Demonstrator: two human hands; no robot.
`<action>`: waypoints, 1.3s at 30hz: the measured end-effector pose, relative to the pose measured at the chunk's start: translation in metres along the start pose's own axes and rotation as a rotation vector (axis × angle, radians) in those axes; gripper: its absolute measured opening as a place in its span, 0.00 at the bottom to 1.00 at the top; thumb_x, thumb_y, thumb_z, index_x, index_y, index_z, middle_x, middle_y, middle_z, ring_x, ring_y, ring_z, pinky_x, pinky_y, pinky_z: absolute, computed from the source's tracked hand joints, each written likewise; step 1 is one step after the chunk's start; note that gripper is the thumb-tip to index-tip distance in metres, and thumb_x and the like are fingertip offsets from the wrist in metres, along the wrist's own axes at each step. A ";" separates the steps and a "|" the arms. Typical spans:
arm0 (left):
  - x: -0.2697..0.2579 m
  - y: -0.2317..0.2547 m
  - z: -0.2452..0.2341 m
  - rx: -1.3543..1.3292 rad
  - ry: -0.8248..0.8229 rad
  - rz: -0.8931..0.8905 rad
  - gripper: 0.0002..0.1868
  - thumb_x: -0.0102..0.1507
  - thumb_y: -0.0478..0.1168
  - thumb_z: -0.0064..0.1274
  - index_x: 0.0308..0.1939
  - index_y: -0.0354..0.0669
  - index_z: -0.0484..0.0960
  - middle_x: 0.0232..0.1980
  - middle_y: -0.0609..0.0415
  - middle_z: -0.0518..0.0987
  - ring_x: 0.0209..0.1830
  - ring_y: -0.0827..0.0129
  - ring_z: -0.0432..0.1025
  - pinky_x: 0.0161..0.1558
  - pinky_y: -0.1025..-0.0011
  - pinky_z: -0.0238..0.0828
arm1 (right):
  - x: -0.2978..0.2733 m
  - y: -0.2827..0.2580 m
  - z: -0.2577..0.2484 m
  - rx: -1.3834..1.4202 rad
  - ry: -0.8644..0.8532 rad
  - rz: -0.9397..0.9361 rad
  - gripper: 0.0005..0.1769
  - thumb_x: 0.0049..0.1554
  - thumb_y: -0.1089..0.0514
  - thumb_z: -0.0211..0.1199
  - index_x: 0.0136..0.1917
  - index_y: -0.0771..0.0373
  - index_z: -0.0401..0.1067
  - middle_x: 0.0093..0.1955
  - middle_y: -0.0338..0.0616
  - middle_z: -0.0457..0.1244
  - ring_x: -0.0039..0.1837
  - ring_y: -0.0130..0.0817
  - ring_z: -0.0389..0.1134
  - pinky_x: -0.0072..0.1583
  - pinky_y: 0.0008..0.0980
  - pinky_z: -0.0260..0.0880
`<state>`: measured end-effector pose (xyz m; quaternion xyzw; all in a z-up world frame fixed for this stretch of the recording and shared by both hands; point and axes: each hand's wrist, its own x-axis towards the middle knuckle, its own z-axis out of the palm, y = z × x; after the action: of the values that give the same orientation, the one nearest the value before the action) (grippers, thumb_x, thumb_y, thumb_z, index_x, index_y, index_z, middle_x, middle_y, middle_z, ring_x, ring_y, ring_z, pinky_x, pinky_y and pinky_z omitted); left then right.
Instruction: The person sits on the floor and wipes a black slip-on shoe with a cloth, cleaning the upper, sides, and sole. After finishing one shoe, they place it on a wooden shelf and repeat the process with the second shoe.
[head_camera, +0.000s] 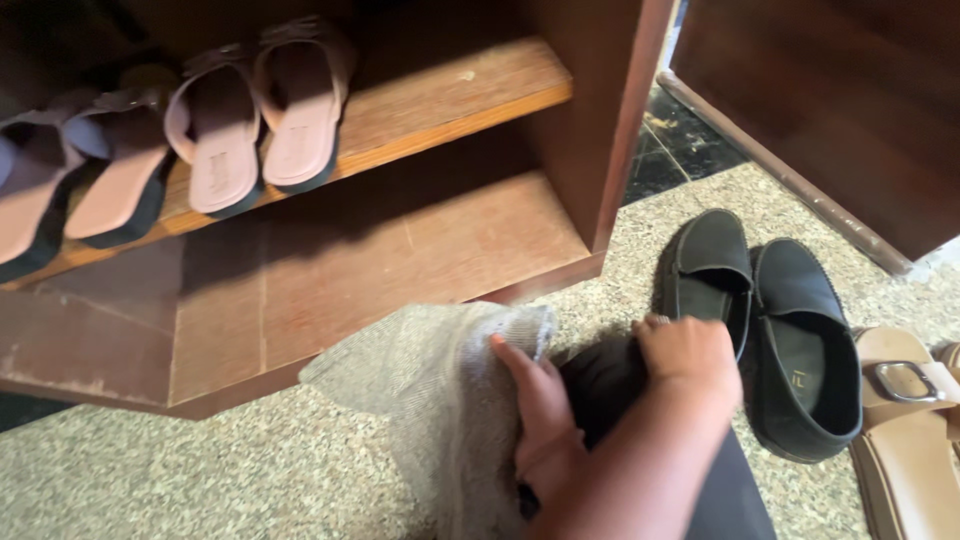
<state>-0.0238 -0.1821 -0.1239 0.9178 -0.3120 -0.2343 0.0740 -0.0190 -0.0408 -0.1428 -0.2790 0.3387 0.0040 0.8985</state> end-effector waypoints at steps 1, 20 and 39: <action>0.000 0.007 0.000 0.096 -0.039 -0.030 0.16 0.70 0.40 0.48 0.60 0.44 0.83 0.67 0.42 0.74 0.71 0.39 0.64 0.72 0.37 0.45 | -0.002 -0.002 0.006 0.002 -0.006 0.001 0.17 0.54 0.55 0.66 0.54 0.65 0.76 0.43 0.47 0.71 0.42 0.41 0.72 0.46 0.41 0.73; 0.003 -0.010 -0.014 -0.505 0.250 0.016 0.20 0.70 0.57 0.51 0.36 0.46 0.85 0.33 0.46 0.84 0.35 0.54 0.80 0.36 0.58 0.76 | 0.009 0.000 0.016 -0.142 0.101 0.018 0.19 0.55 0.53 0.66 0.56 0.65 0.75 0.48 0.47 0.70 0.47 0.39 0.72 0.49 0.38 0.72; -0.295 -0.241 -0.095 -0.959 0.315 -0.029 0.18 0.62 0.54 0.59 0.35 0.41 0.84 0.24 0.65 0.72 0.26 0.81 0.64 0.30 0.77 0.65 | 0.004 -0.005 -0.001 -0.112 0.025 0.076 0.22 0.58 0.48 0.58 0.59 0.65 0.74 0.52 0.51 0.71 0.50 0.45 0.72 0.54 0.45 0.73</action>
<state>-0.0540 0.1875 0.0045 0.8088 -0.1416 -0.2110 0.5304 -0.0155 -0.0465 -0.1439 -0.3160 0.3595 0.0534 0.8764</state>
